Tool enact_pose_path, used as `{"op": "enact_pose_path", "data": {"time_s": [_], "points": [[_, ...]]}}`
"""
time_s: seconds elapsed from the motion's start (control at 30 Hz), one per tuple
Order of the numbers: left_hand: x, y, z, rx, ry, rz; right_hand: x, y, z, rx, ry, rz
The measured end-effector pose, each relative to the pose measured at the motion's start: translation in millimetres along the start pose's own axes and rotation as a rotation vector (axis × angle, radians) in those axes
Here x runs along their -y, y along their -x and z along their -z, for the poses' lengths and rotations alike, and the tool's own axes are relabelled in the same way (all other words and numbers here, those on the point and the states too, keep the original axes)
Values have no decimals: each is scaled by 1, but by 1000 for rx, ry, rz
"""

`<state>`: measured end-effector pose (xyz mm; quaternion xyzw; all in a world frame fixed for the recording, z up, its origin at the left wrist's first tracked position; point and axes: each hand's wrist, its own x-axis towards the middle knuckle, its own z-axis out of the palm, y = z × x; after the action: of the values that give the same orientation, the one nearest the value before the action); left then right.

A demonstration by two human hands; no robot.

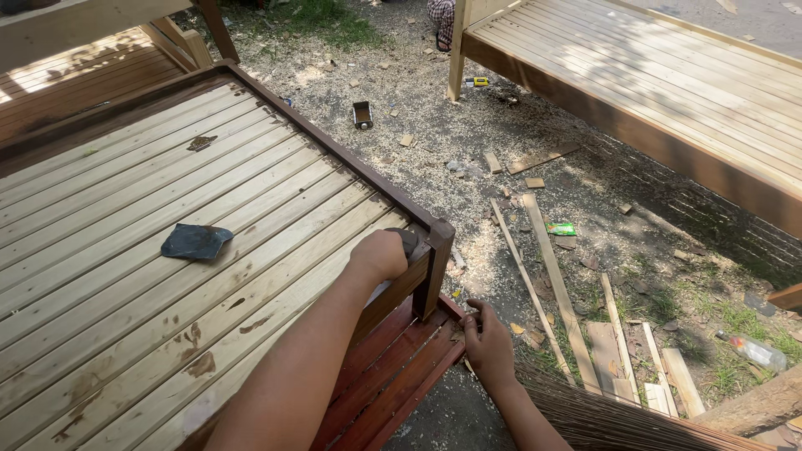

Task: The person applies brown wood stain to the edges and frame of a slatted wooden furniture piece, wiping the stain along the wood with a dark cloth pad held in one hand while steadying the piece with the other. They work their way around the furniture, dipping the pad into a stain lid on the surface as they coat new sections.

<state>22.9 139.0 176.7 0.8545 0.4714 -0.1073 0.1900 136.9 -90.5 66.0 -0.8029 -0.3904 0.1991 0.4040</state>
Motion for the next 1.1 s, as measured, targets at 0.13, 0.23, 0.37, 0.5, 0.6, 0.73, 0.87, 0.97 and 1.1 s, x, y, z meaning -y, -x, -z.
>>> {"op": "enact_pose_path", "data": {"time_s": [0.13,0.23,0.37,0.5,0.6,0.73,0.87,0.97,1.1], "points": [[-19,-26,-45,-99,140,-28,-7,2,1,-38,-13,15],[-22,-22,-74,-53,139,-9,-5,7,2,-23,-33,10],[-4,6,-81,-9,74,-12,13,12,-12,-21,27,19],[30,60,-67,77,64,45,51,28,-35,-22,-15,190],[64,118,-66,73,85,84,89,46,-47,20,36,213],[115,193,-71,66,78,178,139,74,-59,212,-142,135],[169,270,-89,31,77,303,175,109,-77,179,-60,404],[205,329,-105,-15,96,347,198,135,-96,212,6,426],[244,394,-125,-31,77,480,219,168,-122,285,13,476]]}}
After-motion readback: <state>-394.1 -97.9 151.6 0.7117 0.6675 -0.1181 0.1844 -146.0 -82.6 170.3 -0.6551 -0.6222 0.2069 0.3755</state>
